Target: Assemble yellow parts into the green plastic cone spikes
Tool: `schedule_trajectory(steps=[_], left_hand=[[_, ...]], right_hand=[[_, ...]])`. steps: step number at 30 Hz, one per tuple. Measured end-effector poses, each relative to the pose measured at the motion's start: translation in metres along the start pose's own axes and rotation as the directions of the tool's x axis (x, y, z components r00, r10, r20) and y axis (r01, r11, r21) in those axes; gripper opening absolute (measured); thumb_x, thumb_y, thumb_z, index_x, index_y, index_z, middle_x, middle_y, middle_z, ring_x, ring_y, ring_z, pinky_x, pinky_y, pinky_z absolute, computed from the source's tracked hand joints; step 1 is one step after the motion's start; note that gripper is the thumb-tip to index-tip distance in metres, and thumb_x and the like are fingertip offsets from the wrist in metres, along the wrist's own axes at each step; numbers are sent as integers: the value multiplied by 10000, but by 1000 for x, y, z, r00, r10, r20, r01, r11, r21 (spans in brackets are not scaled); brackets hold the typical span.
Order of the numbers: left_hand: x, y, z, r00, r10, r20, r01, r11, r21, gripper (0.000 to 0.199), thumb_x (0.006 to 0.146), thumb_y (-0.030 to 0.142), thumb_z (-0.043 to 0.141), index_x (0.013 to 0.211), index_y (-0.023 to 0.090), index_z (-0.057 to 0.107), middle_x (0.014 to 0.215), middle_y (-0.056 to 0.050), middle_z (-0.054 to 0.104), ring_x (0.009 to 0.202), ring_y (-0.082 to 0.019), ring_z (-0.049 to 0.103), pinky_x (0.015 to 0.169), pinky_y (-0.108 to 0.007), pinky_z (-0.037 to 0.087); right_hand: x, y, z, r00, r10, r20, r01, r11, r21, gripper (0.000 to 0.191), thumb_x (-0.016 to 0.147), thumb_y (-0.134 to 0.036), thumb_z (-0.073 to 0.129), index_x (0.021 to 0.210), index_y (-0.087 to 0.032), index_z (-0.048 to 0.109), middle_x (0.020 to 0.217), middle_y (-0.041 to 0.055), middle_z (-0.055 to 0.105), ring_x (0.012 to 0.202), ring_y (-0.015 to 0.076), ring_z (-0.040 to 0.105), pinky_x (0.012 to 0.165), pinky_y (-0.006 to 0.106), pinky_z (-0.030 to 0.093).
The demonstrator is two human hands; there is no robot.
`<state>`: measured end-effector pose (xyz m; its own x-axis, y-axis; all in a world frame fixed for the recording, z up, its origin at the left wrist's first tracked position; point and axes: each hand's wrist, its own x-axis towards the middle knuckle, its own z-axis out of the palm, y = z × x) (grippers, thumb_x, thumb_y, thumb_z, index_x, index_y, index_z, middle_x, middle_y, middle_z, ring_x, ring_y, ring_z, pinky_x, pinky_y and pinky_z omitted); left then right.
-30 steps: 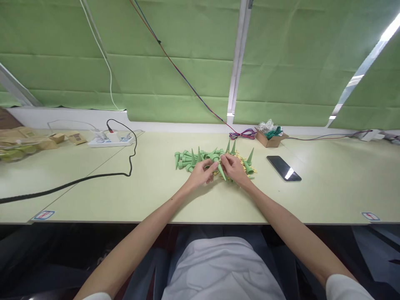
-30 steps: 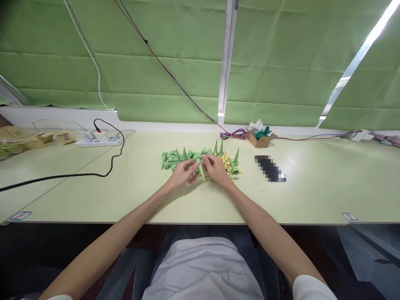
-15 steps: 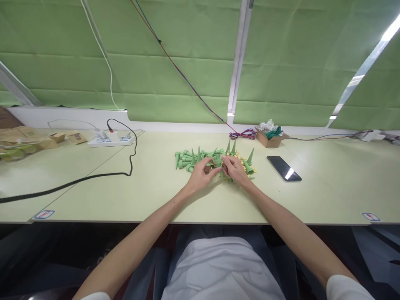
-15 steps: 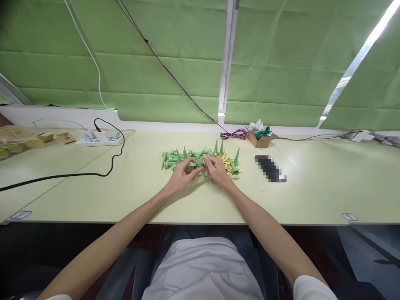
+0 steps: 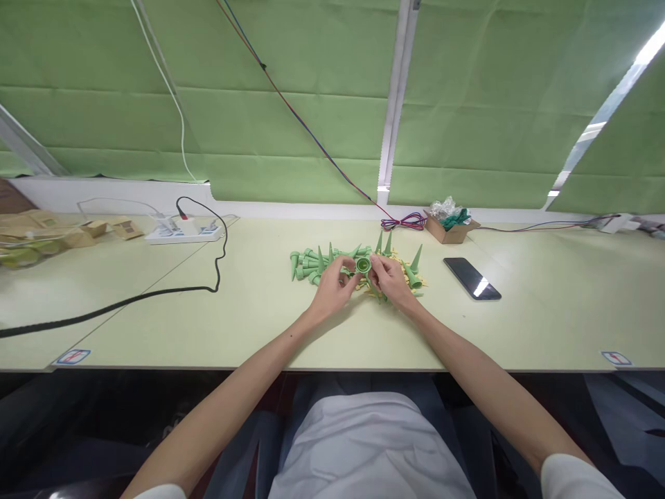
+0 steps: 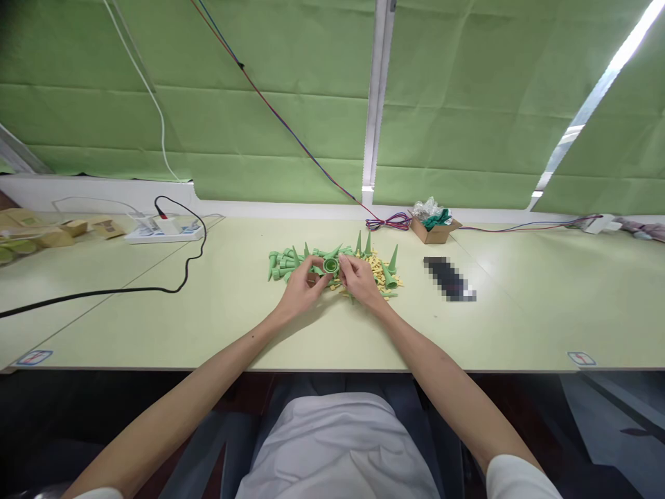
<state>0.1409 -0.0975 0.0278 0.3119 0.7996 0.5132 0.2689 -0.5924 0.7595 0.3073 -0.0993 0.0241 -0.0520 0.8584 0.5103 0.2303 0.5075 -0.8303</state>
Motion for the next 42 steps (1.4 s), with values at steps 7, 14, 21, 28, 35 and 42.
schedule_trajectory(steps=[7,14,21,28,35,42], left_hand=[[4,1,-2,947,-248,204,307,885,-350,485,941,617,402,774,179,524,666,-41,579,431,-105,500,393,-248,369],[7,-2,-2,876,-304,375,472,695,-542,424,869,621,551,908,199,522,716,-37,601,468,-126,577,332,-221,362],[3,2,-6,885,-279,372,447,732,-514,376,858,568,608,876,216,476,602,17,529,465,-125,565,347,-214,353],[4,-1,-5,888,-253,383,434,736,-520,345,861,514,628,858,215,457,686,12,544,483,-114,579,345,-214,357],[1,2,-6,903,-220,370,376,822,-427,347,870,548,603,891,219,494,602,15,517,472,-122,551,374,-230,371],[-1,4,-5,950,-135,281,220,929,-297,369,889,570,554,936,207,517,587,27,494,413,-104,483,397,-247,358]], right_hand=[[2,3,1,1000,-12,3,12,1000,-1,519,923,-667,416,649,-227,431,537,-14,459,491,134,427,479,276,338],[0,3,3,996,-21,82,19,999,28,492,922,-650,444,670,-228,456,513,-27,457,474,127,420,495,277,365],[0,2,1,991,2,136,-4,1000,15,490,907,-670,454,688,-232,451,510,-33,448,472,129,417,489,279,363],[-2,2,2,988,-31,151,34,999,-13,502,920,-648,446,655,-223,459,516,-31,456,493,127,432,534,280,391],[-1,-4,1,992,-40,122,49,996,-70,546,922,-645,433,580,-220,414,488,-31,427,457,116,402,501,271,336],[0,-3,0,992,-76,104,92,983,-159,552,959,-587,407,552,-214,395,489,-21,424,496,125,396,533,280,325]])
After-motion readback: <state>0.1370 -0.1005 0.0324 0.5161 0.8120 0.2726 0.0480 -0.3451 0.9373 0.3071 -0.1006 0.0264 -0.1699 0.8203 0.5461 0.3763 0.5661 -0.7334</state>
